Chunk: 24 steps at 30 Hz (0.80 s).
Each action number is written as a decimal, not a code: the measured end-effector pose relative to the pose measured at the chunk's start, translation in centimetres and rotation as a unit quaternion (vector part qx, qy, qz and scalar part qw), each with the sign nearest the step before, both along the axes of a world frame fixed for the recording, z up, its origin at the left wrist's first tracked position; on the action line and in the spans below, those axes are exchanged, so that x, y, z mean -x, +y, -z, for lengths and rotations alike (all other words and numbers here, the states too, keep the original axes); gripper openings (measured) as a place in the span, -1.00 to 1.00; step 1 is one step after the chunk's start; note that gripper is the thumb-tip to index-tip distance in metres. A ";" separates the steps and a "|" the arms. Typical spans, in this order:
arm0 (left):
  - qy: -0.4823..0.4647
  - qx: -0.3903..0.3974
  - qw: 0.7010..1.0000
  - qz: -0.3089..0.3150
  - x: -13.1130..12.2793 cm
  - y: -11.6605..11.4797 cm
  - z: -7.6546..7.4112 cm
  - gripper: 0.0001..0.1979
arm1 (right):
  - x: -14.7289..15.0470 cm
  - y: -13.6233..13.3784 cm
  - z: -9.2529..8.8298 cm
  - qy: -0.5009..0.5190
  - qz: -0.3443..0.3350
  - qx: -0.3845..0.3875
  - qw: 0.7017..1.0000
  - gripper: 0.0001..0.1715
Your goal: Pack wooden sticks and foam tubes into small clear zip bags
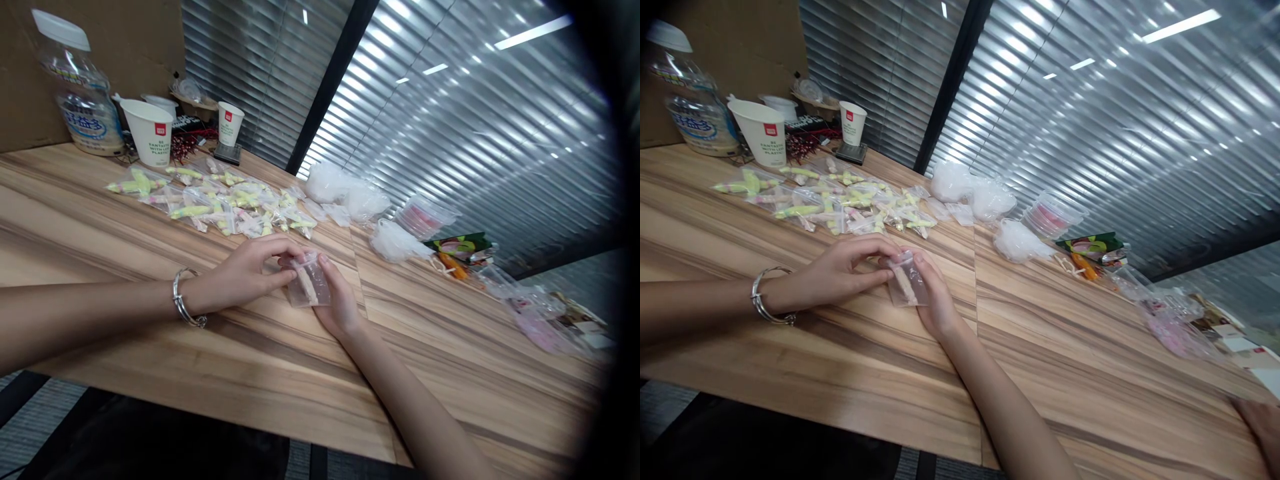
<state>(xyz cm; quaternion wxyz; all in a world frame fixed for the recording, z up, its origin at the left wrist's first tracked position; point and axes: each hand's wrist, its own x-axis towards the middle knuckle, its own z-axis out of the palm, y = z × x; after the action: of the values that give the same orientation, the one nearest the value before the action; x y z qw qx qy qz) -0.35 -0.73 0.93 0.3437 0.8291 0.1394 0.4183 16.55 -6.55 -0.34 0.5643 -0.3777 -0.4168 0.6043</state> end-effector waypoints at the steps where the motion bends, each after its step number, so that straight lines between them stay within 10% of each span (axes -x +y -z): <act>1: 0.004 0.005 1.000 -0.001 0.0 -0.1 -0.1 -0.79 | 0.0 0.0 0.0 0.000 0.001 0.001 1.000 -0.65; 24: -0.019 0.003 1.000 -0.025 0.1 0.0 -0.3 -0.97 | -0.1 0.2 0.3 -0.026 -0.013 -0.030 0.999 -0.62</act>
<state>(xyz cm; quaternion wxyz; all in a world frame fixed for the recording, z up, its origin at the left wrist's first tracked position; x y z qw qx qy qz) -0.48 -0.77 1.19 0.3380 0.8164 0.1546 0.4420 16.68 -6.33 -0.59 0.5565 -0.3707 -0.4542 0.5887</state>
